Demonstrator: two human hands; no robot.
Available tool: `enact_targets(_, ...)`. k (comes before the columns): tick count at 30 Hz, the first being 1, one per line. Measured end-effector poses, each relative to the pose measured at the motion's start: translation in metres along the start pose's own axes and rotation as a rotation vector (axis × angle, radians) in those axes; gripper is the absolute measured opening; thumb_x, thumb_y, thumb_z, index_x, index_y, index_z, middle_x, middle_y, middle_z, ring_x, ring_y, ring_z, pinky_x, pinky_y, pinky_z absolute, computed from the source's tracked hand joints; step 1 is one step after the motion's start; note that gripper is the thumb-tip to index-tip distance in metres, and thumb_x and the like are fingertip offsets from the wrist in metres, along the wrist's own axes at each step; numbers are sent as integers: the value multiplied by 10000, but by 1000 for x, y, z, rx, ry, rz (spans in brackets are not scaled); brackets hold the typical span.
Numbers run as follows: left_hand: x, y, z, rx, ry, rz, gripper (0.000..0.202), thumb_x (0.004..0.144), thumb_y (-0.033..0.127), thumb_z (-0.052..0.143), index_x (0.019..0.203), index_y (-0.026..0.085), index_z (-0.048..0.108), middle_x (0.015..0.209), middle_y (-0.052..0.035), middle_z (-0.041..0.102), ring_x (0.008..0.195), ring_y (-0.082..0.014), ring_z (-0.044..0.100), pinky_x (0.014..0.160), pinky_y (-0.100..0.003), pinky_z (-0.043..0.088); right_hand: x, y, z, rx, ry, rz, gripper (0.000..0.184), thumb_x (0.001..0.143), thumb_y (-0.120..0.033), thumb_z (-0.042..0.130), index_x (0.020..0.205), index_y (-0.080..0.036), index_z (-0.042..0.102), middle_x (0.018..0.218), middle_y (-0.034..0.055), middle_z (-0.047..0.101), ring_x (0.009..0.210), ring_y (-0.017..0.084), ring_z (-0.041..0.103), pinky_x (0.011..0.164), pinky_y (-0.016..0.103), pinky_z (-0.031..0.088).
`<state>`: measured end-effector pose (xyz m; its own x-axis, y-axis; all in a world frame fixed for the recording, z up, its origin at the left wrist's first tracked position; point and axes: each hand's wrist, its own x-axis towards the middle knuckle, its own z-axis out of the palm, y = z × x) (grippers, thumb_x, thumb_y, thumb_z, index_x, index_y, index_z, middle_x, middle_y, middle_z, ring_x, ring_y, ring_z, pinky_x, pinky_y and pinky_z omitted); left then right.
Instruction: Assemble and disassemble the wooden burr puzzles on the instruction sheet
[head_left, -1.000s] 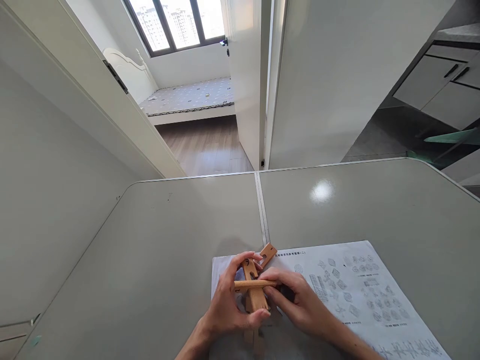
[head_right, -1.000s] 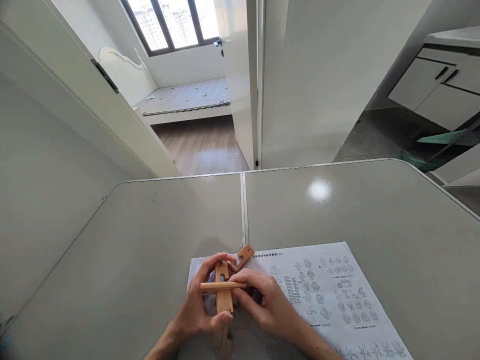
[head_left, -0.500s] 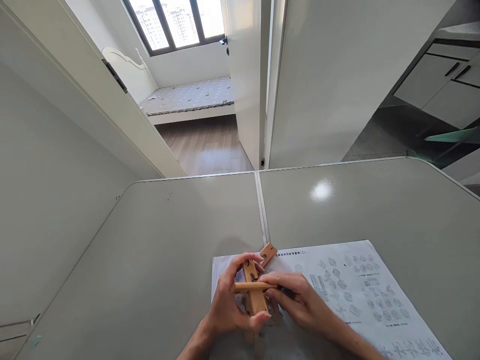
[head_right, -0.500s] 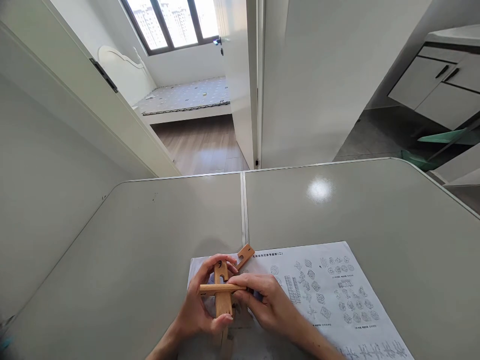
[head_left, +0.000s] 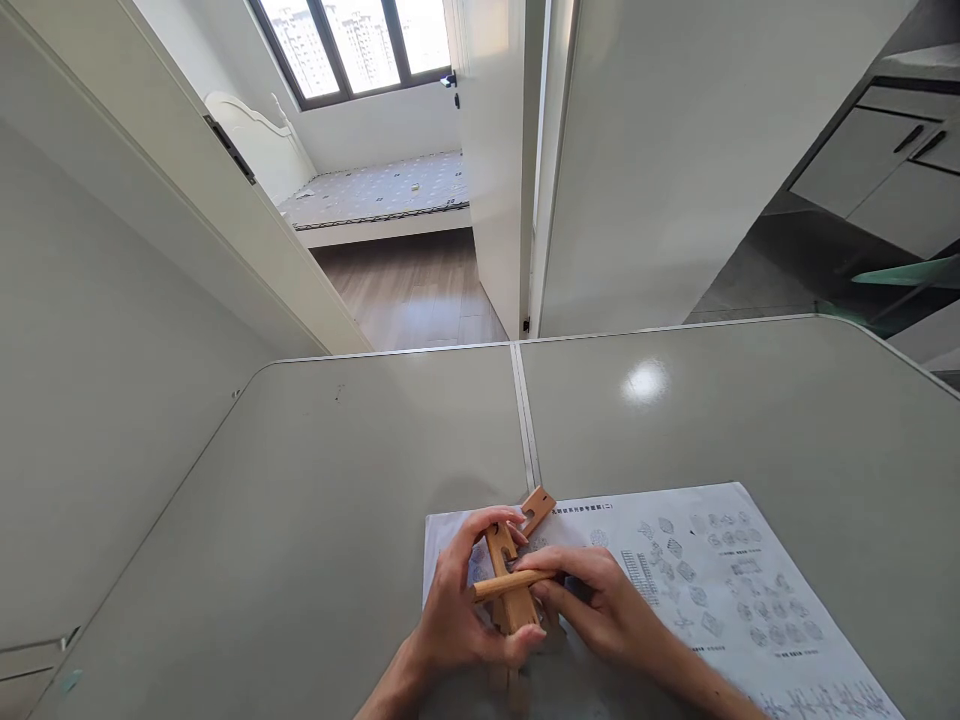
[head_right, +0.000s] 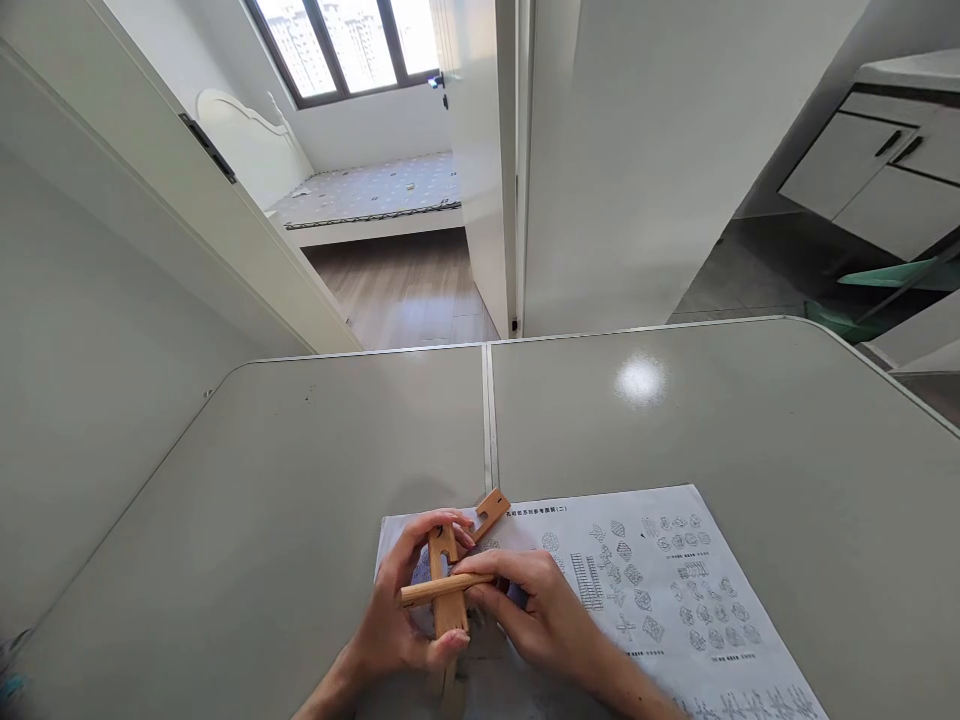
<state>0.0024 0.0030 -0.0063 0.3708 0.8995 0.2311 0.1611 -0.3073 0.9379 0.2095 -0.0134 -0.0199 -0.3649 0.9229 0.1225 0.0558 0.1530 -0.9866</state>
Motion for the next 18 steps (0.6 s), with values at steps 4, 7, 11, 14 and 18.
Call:
enact_targets(4, 0, -3, 1, 9, 4, 59, 792, 803, 613, 822, 1437, 263, 503, 1244, -132, 661, 1125, -326, 698, 1006, -480, 579, -1, 2, 1, -9, 26, -24, 205, 1052, -347, 638, 1086, -217, 794, 918, 48, 833, 746, 182, 751, 717, 249, 565)
enact_targets(7, 0, -6, 1, 27, 10, 112, 796, 814, 613, 821, 1454, 283, 483, 1256, -132, 644, 1174, -339, 680, 1032, -500, 564, -2, 4, 1, -21, 28, -40, 194, 1061, -330, 622, 1090, -216, 775, 959, 56, 832, 782, 184, 760, 720, 243, 564)
enact_targets(11, 1, -7, 1, 60, -10, 141, 795, 820, 628, 816, 1457, 295, 474, 1227, -123, 648, 1206, -344, 664, 1045, -508, 549, 0, 3, 1, -38, 20, -70, 196, 1076, -323, 592, 1088, -213, 754, 935, 50, 817, 776, 175, 747, 732, 240, 556)
enact_targets(14, 1, -7, 1, 59, -7, 134, 809, 818, 640, 817, 1462, 297, 466, 1266, -132, 635, 1196, -342, 670, 1035, -507, 554, 0, 1, 1, -47, 27, -80, 213, 1088, -327, 565, 1088, -211, 744, 895, 40, 797, 740, 164, 719, 728, 238, 549)
enact_targets(18, 0, -8, 2, 67, 7, 106, 805, 805, 613, 841, 1452, 294, 482, 1277, -126, 631, 1176, -334, 677, 1030, -498, 559, 0, 2, 2, -46, 42, -74, 220, 1090, -343, 565, 1087, -213, 743, 865, 27, 780, 712, 155, 696, 700, 228, 539)
